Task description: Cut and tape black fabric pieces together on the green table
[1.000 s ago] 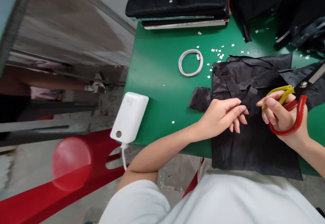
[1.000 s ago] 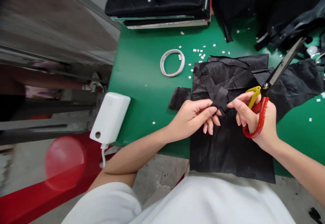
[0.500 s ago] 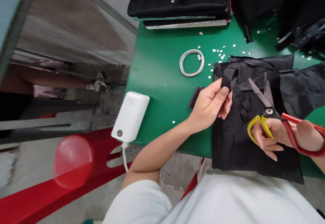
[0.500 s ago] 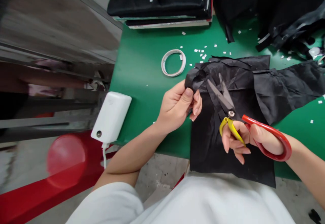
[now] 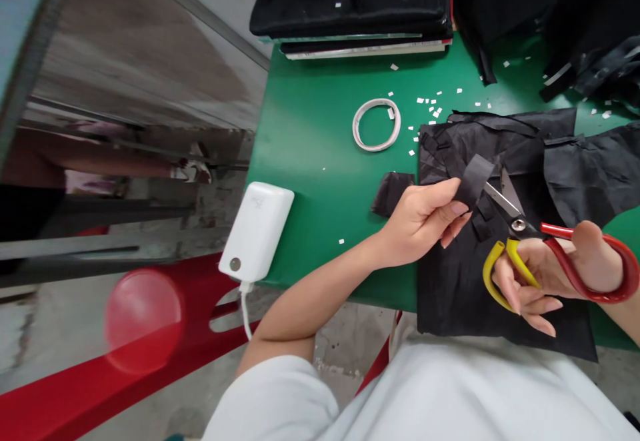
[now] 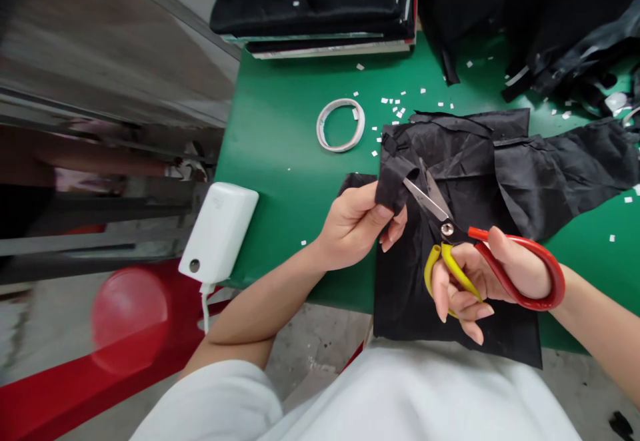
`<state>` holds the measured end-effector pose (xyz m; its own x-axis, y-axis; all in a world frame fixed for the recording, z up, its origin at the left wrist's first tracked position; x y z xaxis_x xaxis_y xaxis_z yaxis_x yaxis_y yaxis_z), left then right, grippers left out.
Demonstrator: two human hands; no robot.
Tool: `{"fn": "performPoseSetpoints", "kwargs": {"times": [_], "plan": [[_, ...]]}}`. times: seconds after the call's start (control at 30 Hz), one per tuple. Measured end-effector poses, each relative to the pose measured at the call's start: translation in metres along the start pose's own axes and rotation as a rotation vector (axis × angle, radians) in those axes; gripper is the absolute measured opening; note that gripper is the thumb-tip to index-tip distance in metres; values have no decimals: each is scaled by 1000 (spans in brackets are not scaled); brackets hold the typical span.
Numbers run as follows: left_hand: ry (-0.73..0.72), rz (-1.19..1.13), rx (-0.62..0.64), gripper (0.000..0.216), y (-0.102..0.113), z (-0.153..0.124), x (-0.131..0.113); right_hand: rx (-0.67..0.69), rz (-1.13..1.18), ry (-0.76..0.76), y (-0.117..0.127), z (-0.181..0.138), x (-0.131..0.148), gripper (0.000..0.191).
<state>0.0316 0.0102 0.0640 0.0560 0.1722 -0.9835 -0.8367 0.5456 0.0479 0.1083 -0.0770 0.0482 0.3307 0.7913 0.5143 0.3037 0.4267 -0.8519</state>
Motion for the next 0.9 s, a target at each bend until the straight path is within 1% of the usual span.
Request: {"fn": "performPoseSetpoints", "kwargs": {"times": [0.07, 0.23, 0.3, 0.4, 0.47, 0.53, 0.63, 0.73, 0.8, 0.9], "plan": [[-12, 27, 34, 41, -2, 0, -3, -2, 8, 13, 3, -2, 0, 83], [-79, 109, 217, 40, -16, 0, -12, -6, -3, 31, 4, -4, 4, 82], [-74, 128, 247, 38, -18, 0, -12, -1, -15, 38, 2, -4, 7, 83], [-90, 129, 242, 35, -17, -1, -10, -2, -13, 65, 1, -5, 9, 82], [-150, 104, 229, 32, -14, -2, -11, -20, -4, 83, 4, -7, 9, 80], [-169, 100, 220, 30, -13, -3, -9, -37, 2, 103, 7, -9, 8, 82], [-143, 129, 185, 28, -9, -1, -7, -38, -10, 114, 8, -11, 9, 84], [-84, 208, 142, 31, -4, 3, -7, -39, -14, 109, 8, -14, 10, 84], [-57, 276, 115, 33, -2, 5, -8, -50, -17, 115, 13, -17, 9, 89], [-112, 333, 107, 34, -2, 6, -15, -32, -61, 126, 22, -25, 4, 102]]}}
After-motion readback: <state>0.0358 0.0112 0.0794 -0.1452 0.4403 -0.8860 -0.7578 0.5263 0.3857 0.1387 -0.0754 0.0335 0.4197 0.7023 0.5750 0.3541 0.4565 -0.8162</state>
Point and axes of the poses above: each hand's wrist, its own z-axis towards the middle knuckle, its own y-axis out of the back of the hand, x = y × z, the point moved 9 cm from there along z, towards the middle knuckle, and after that the axes turned 4 degrees about -x, right-handed, at the moved point
